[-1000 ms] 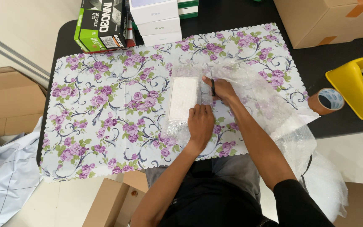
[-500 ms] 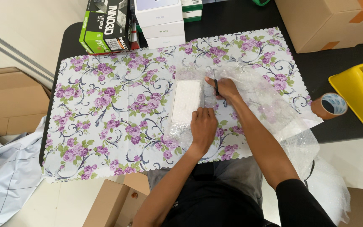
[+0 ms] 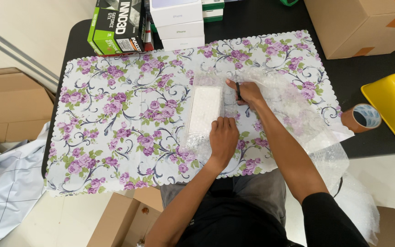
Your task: The person wraps a smartphone box in bubble wrap and secures it with tape using a tape dispenser and scissors.
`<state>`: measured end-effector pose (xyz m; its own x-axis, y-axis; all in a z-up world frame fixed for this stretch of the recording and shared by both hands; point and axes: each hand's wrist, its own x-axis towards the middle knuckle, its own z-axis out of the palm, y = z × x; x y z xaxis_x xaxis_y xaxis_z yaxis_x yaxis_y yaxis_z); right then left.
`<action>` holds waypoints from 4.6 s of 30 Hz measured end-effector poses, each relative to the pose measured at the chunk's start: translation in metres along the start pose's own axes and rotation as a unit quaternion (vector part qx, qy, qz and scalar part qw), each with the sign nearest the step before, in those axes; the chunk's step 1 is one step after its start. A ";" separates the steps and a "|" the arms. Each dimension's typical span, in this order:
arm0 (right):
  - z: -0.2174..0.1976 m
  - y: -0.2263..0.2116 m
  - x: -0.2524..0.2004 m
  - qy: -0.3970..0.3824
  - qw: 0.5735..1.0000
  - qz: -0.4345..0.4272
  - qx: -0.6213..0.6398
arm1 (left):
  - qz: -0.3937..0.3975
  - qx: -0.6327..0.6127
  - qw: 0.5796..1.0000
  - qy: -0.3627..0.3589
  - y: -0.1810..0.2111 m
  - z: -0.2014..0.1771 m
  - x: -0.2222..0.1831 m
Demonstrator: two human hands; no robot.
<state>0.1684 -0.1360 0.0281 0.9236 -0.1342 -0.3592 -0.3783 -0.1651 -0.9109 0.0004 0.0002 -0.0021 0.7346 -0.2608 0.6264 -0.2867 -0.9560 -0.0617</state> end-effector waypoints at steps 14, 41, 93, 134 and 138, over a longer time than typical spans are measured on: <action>0.004 0.018 0.042 -0.004 1.000 -0.003 -0.022 | 0.005 0.002 1.000 -0.008 0.000 0.001 -0.001; -0.024 -0.030 -0.066 -0.092 0.992 0.088 -0.021 | 0.021 -0.005 1.000 -0.012 -0.005 0.007 -0.002; -0.019 0.000 0.025 -0.040 0.995 0.041 0.083 | 0.004 -0.012 1.000 -0.019 -0.004 -0.003 -0.001; -0.266 0.090 0.028 0.289 0.842 -0.101 -0.443 | 0.082 -0.209 0.918 -0.327 0.202 0.100 0.128; -0.253 0.084 0.003 0.334 0.788 -0.132 -0.499 | 0.078 -0.274 0.910 -0.300 0.191 0.110 0.123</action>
<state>0.1236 -0.3972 0.0021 0.8652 -0.3955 0.3082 -0.3470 -0.9160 -0.2014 0.1035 -0.2295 -0.0222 0.8154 -0.5710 0.0949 -0.5588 -0.7338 0.3863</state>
